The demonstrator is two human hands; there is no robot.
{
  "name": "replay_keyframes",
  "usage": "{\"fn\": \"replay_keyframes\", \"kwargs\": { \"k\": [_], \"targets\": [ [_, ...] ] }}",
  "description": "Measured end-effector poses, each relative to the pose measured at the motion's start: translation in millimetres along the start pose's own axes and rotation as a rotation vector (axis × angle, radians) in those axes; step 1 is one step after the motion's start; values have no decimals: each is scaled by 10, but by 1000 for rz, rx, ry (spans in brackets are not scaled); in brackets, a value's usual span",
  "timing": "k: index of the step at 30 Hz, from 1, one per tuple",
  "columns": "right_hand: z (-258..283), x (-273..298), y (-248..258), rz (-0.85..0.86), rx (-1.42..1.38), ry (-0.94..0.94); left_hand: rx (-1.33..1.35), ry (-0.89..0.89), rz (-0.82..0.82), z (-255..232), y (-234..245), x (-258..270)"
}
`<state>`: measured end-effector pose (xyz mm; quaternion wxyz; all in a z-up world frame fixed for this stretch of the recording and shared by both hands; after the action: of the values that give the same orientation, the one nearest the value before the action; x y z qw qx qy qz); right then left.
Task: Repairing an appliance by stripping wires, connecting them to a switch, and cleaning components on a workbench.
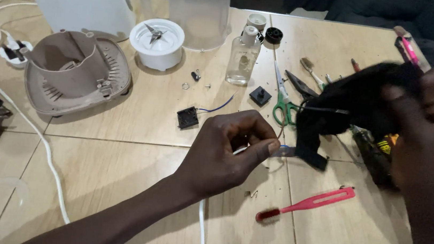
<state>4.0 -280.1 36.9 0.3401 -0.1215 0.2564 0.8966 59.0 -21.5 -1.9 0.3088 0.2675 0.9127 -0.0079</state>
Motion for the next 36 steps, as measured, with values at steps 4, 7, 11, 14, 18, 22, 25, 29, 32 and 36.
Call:
{"fn": "replay_keyframes", "kwargs": {
  "k": [4,7,11,14,18,22,25,29,32,36],
  "targets": [
    [-116,-101,215,-31,70,83,16,32,21,6,-34,3],
    [-112,-243,207,86,71,236,18,22,36,-11,-48,-3],
    [395,-25,-114,205,187,54,-11,31,66,13,-72,4],
    [613,240,-708,617,23,162,-13,15,83,15,-101,-7],
    [502,234,-859,666,-72,24,-47,57,122,100,-97,-11],
    [64,164,-863,622,-234,-366,-135,99,136,144,-62,-42],
    [-1,180,-867,643,-281,-459,-212,88,194,106,-59,-93],
    [41,174,-861,581,-198,-410,-268,78,289,66,-83,-148],
    [220,206,-856,718,-225,-22,-199,204,162,214,-128,-160],
    [198,179,-880,823,-117,-96,-129,344,103,233,-73,-134]
  ]
}}
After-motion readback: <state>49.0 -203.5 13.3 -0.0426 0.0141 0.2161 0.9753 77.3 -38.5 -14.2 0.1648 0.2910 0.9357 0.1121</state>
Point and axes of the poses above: each hand's wrist, its own x-axis away from the middle knuckle, its own y-axis out of the back of the hand, z = x × y, the point moved 8 cm from there along -x, towards the middle knuckle, and after that the axes turned 11 degrees about -y, right-handed, at the moved point
